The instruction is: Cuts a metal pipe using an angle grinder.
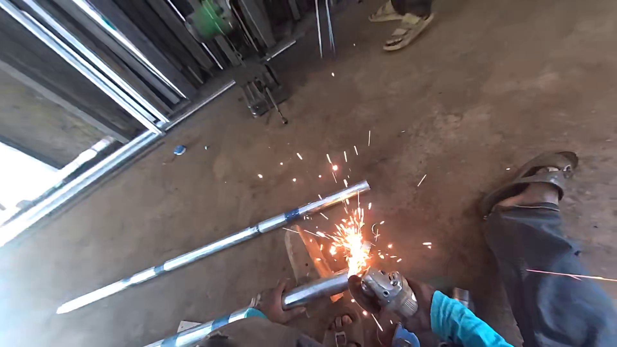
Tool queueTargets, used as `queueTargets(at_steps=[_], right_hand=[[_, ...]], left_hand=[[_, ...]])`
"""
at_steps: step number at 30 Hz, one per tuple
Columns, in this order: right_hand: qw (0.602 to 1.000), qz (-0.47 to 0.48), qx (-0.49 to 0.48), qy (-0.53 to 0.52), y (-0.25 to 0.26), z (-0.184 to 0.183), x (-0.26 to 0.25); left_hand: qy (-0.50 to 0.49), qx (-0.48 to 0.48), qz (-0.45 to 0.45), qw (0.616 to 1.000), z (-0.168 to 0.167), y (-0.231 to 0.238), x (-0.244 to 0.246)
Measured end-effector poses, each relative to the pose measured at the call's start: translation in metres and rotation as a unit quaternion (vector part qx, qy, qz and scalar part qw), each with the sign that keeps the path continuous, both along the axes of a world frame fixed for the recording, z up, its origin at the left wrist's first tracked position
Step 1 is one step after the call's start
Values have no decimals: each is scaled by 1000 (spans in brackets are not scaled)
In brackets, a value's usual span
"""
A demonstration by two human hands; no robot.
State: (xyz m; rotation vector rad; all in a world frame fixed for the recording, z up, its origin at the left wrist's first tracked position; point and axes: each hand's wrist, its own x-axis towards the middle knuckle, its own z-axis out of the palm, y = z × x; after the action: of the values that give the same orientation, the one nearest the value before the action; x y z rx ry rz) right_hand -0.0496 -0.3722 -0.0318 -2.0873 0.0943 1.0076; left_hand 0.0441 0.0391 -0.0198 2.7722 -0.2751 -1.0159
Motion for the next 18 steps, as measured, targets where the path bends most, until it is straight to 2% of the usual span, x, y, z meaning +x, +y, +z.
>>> queueTargets(at_steps=[5, 9, 13, 18], right_hand=[[999, 30, -6, 22, -5, 15, 8], [999, 29, -6, 17, -5, 6, 11], [998, 49, -19, 26, -12, 3, 14], [997, 64, -26, 37, -9, 30, 23]], left_hand=[[24, 68, 3, 997, 10, -7, 1], [15, 60, -7, 998, 3, -2, 2], [7, 76, 6, 997, 13, -11, -1], [22, 114, -3, 993, 14, -12, 2]])
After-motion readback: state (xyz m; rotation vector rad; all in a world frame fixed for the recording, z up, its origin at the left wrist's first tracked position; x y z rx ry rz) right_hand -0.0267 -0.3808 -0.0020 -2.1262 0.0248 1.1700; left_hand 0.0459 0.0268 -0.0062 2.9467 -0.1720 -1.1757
